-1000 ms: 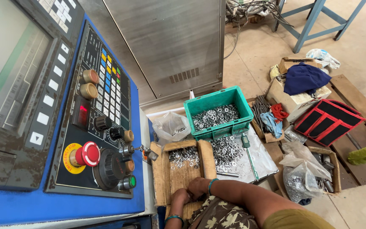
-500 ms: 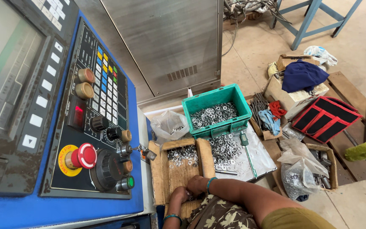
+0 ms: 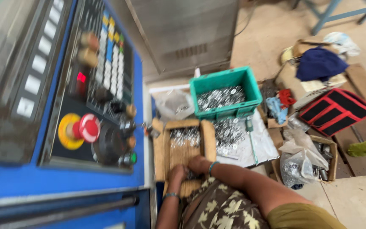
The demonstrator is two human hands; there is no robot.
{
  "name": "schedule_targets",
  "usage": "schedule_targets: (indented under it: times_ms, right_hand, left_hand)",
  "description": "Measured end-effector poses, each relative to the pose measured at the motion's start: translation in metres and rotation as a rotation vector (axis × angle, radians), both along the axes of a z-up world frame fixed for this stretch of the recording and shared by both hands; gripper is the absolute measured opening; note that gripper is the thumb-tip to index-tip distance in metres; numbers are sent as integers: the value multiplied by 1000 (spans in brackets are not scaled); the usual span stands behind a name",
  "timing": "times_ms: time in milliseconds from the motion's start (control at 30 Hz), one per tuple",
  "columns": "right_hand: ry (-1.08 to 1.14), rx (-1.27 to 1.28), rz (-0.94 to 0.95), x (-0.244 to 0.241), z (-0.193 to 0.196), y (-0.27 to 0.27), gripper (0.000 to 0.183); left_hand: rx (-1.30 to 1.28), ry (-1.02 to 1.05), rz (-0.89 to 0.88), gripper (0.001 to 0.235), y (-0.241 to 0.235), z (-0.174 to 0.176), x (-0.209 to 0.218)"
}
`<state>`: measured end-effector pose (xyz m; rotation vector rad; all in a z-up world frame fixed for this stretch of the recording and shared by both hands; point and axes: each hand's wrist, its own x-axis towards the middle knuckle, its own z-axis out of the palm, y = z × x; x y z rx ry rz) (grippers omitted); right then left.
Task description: The person sorts small metal washers from a cardboard box into a green plastic bin. They repeatedly open and close the door of a blue industrial machine labeled Supercut-6N, placing washers inside and retrieving them.
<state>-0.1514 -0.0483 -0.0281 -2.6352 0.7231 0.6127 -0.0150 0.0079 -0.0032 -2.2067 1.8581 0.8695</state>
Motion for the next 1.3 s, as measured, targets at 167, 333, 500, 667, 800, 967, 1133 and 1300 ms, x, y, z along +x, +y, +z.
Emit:
schedule_targets:
  times_ms: [167, 333, 500, 667, 800, 967, 1133, 1300]
  right_hand:
    - [54, 37, -79, 7, -19, -9, 20]
    - [-23, -188, -210, -4, -32, -35, 23]
    - [-69, -223, -272, -14, -38, -57, 32]
    - [-140, -85, -389, -15, -43, -79, 32]
    - [-276, -5, -417, -22, -39, -100, 26]
    - [-339, 77, -440, -22, -35, -117, 24]
    - [-212, 23, -406, -20, -38, -120, 22]
    - [-12, -237, -236, -10, -42, -106, 25]
  left_hand:
    - [-133, 0, 182, 27, 0, -18, 11]
    - [-236, 72, 266, 22, 2, -35, 19]
    - [-285, 18, 449, 33, 4, -30, 16]
    - [-436, 195, 466, 34, 21, -9, 16]
    - [-422, 217, 440, 37, 27, -3, 14]
    - [-630, 577, 482, 41, 36, -16, 28]
    - [-709, 808, 515, 43, 35, -24, 35]
    - [-673, 854, 564, 43, 34, -18, 37]
